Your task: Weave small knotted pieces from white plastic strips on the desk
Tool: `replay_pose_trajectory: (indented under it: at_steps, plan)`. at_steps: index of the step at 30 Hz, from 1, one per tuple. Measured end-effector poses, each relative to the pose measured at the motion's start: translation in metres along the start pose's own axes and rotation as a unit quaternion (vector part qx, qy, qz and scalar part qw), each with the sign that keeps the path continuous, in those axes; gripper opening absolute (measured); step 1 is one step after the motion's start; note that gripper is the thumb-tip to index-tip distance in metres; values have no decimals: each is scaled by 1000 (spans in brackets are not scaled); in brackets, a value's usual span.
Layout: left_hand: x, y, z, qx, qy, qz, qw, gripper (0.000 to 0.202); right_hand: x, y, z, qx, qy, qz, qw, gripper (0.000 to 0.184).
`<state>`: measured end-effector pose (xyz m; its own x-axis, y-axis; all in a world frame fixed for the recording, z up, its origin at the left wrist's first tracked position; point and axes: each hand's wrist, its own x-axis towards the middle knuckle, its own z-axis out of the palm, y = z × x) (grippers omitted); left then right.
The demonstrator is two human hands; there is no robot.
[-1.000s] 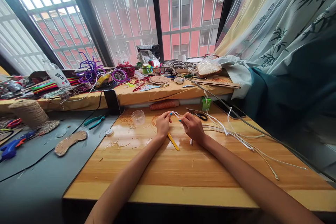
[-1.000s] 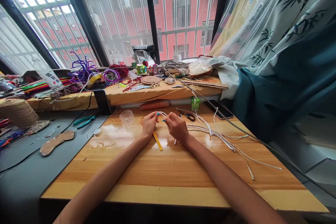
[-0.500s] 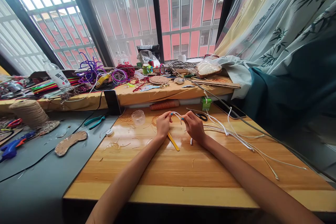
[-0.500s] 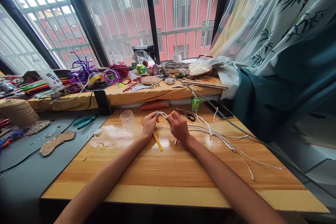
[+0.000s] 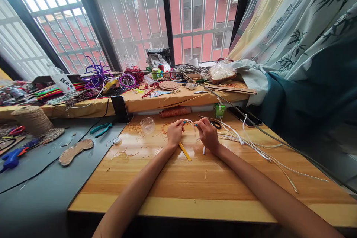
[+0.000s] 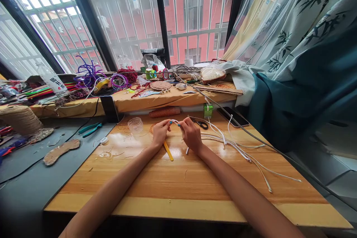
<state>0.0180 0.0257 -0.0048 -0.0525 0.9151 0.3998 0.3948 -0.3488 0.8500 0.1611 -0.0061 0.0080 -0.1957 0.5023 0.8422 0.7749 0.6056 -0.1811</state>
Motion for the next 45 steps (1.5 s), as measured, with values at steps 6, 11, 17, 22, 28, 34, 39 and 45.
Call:
replay_pose_trajectory:
  at_steps: [6, 11, 17, 22, 28, 34, 39, 45]
  plan:
    - [-2, 2, 0, 24, 5, -5, 1000, 28, 0, -1, -1, -6, -2, -4, 1000, 19]
    - [-4, 7, 0, 56, -1, -2, 998, 26, 0, -2, -1, -8, -3, -12, 1000, 19]
    - [-7, 14, 0, 166, -22, 24, 986, 25, 0, -2, -1, -5, 2, -24, 1000, 19]
    - [-13, 20, 0, 279, -54, 68, 956, 26, 0, -1, -2, 1, -2, -25, 1000, 19]
    - [-20, 21, 3, 337, -90, 158, 924, 29, 0, 0, -1, 24, -15, 15, 999, 22]
    - [-17, 15, 4, 237, -94, 202, 946, 25, 3, 7, 4, 141, -36, 146, 979, 25]
    - [-12, 9, 4, 126, -110, 198, 966, 24, 8, 21, 10, 343, -86, 295, 888, 29]
    - [-12, 12, 4, 133, -120, 163, 970, 24, 10, 20, 4, 361, -66, 228, 902, 31]
